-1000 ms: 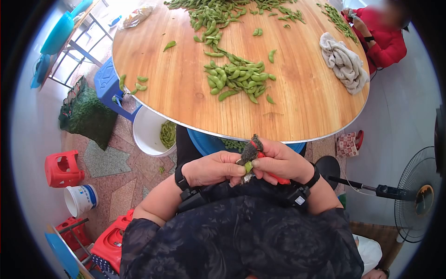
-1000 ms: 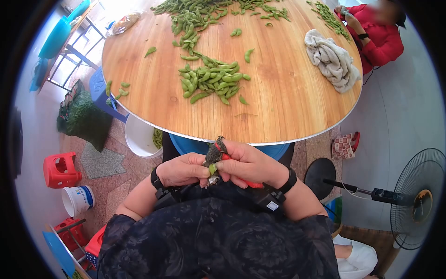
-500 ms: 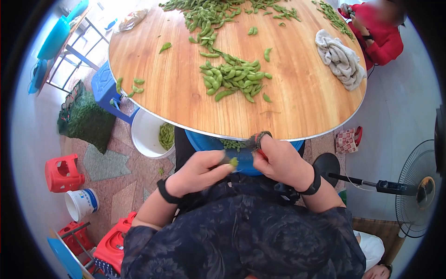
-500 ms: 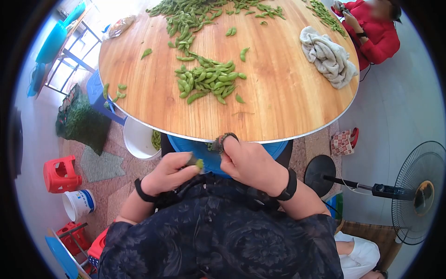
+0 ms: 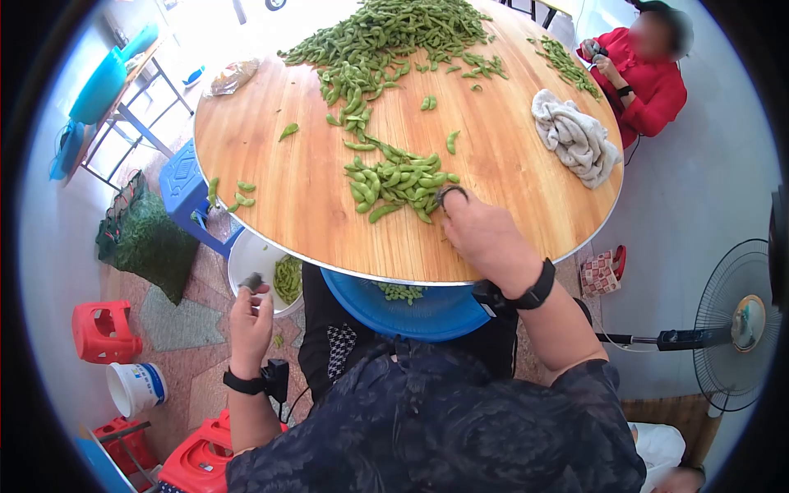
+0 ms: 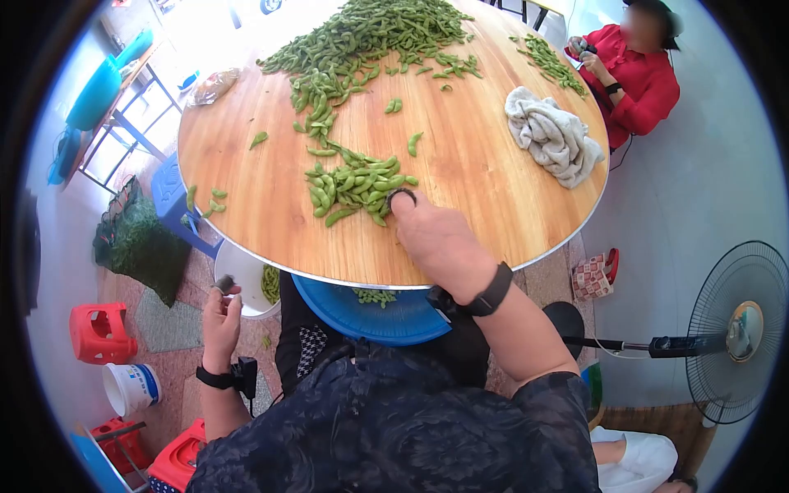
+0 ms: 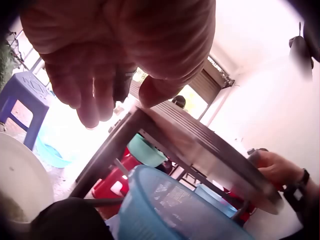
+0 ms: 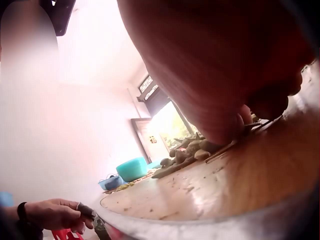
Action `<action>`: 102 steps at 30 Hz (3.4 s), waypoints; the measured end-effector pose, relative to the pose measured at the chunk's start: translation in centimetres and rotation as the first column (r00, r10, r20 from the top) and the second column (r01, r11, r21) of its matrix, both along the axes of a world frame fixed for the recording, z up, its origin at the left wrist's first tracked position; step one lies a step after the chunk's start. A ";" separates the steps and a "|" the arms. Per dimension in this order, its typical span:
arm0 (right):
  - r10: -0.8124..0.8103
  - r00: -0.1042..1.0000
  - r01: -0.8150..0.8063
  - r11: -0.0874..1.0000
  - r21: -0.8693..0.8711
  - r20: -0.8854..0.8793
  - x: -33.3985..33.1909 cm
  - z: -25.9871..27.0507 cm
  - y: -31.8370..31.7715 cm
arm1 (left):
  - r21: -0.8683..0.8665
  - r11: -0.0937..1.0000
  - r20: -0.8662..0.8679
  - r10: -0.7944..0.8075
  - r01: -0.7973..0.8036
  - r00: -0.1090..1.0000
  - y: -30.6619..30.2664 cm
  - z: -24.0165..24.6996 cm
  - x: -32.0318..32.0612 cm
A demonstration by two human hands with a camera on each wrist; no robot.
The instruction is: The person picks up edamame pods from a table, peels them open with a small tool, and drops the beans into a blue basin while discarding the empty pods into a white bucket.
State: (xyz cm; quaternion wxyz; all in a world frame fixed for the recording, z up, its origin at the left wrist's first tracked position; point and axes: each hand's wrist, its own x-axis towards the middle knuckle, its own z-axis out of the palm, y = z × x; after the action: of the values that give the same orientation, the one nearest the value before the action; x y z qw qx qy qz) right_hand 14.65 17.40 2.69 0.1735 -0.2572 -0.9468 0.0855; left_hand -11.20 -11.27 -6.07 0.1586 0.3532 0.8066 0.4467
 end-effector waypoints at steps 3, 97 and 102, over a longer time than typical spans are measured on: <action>0.014 0.998 -0.018 0.998 0.065 0.055 -0.6 -1.2 0.8 | 0.116 0.982 -0.017 -0.147 0.148 0.989 1.9 1.9 2.4; -0.058 0.962 -0.267 0.004 -0.964 -0.266 2.9 -0.6 -8.0 | 0.218 0.743 0.337 -0.666 0.632 0.666 8.5 4.2 11.6; -0.005 0.978 -0.207 0.048 -0.977 -0.207 3.0 0.2 -8.1 | 0.065 0.730 -0.248 -0.648 0.680 0.720 8.4 5.5 11.8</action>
State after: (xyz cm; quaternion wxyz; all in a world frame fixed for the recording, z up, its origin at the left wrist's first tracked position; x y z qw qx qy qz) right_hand 17.62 9.31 2.88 0.0155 -0.2313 -0.6274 0.7434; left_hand 0.56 -2.85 -0.58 0.1959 0.6751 0.6013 0.3800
